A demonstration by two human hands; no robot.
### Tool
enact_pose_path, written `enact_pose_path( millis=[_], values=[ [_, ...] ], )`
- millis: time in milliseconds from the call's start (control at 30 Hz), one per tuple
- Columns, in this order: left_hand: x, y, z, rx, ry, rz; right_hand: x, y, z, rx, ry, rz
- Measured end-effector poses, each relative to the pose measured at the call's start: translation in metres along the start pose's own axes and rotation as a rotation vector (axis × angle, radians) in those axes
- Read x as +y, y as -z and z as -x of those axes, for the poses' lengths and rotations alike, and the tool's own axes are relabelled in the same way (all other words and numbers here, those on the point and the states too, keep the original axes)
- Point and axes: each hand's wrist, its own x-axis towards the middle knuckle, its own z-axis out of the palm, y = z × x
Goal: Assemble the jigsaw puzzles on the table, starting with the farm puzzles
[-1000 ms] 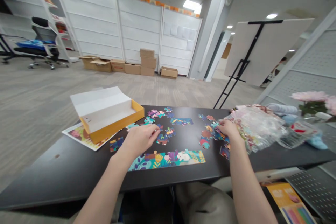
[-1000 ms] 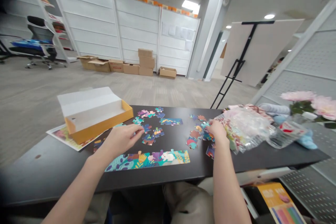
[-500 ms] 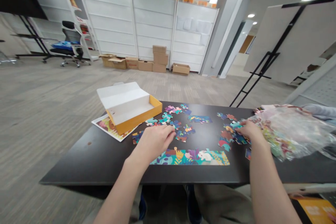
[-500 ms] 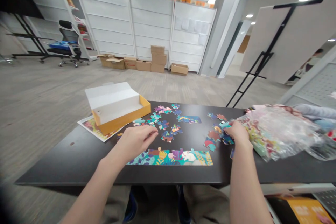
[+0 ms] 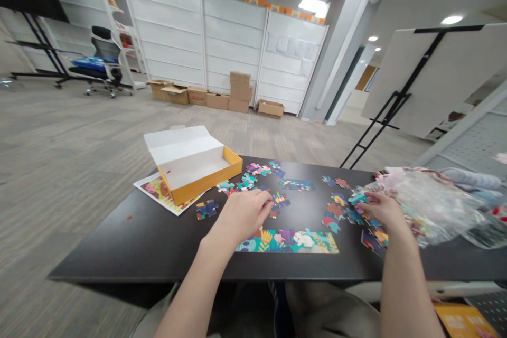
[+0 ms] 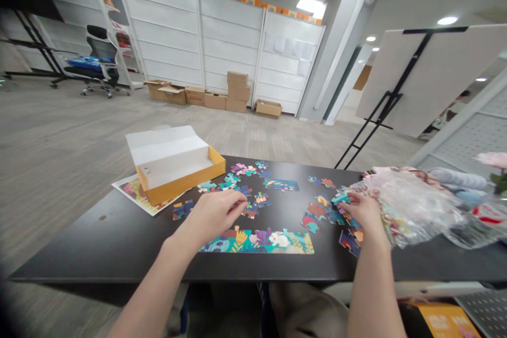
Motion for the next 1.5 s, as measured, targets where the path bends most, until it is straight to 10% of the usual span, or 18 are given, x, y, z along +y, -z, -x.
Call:
enact_pose_path(
  millis=[400,633,800,1000,1333,1500],
  values=[
    [0.004,-0.016,-0.012,-0.068,-0.022,-0.009,-0.001,0.033,0.018,0.043,-0.164,0.062],
    [0.008,-0.023,-0.017,-0.086,-0.010,-0.001,-0.024,0.065,0.032,0.122,-0.097,-0.277],
    [0.016,-0.035,-0.025,-0.103,-0.027,-0.010,-0.088,0.040,0.040,-0.133,0.133,-0.692],
    [0.026,-0.045,-0.032,-0.131,-0.030,-0.053,-0.142,-0.018,0.045,-0.304,0.251,-0.669],
    [0.025,-0.050,-0.036,-0.191,0.006,-0.140,-0.154,-0.036,0.056,-0.550,0.419,-0.607],
    [0.024,-0.056,-0.044,-0.178,-0.027,-0.154,-0.145,-0.027,0.057,-0.479,0.495,-0.411]
  ],
)
